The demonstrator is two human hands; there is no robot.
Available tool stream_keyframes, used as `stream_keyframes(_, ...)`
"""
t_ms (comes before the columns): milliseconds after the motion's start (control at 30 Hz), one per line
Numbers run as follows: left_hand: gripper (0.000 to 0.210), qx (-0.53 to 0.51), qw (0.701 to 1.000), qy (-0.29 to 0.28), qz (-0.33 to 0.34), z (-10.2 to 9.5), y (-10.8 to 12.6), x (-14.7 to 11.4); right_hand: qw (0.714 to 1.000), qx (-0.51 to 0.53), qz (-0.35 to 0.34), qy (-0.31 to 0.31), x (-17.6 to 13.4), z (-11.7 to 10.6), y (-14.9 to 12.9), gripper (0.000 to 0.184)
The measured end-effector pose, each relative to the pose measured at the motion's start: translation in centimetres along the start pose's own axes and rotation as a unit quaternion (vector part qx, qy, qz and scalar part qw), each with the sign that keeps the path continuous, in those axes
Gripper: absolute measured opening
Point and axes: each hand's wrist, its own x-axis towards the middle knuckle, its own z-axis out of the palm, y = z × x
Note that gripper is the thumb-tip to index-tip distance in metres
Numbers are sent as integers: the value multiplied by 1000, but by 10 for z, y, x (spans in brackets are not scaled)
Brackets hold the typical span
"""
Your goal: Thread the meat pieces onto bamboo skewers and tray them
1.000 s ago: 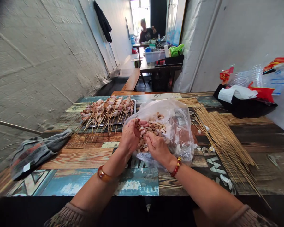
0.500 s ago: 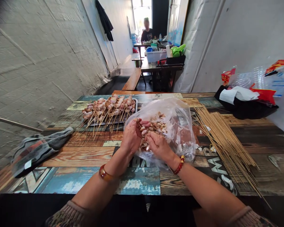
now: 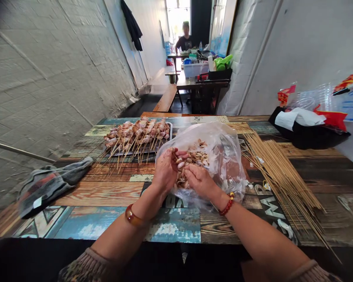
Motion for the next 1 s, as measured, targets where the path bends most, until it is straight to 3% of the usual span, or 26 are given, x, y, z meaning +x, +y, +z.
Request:
stream_keyframes(100, 24, 1, 1000, -5, 1, -1, 0, 1, 1000, -1, 10, -2, -1, 0, 0, 23)
stream_keyframes(267, 20, 29, 1000, 7, 7, 2, -7, -1, 989, -120, -31, 84, -4, 12, 6, 20)
stream_keyframes(367, 20, 42, 999, 2, -3, 6, -11, -4, 984, -137, -32, 110, -2, 15, 8, 20)
stream_keyframes(633, 35, -13, 997, -39, -71, 7, -1, -4, 990, -92, -22, 103, 3, 7, 6, 24)
stream_keyframes(733, 28, 2, 994, -52, -96, 5, 0, -3, 989, -96, -29, 110, 3, 7, 6, 23)
stream_keyframes(1000, 18, 40, 996, -58, -55, 5, -8, -2, 976, -189, -32, 100, -1, 11, 10, 24)
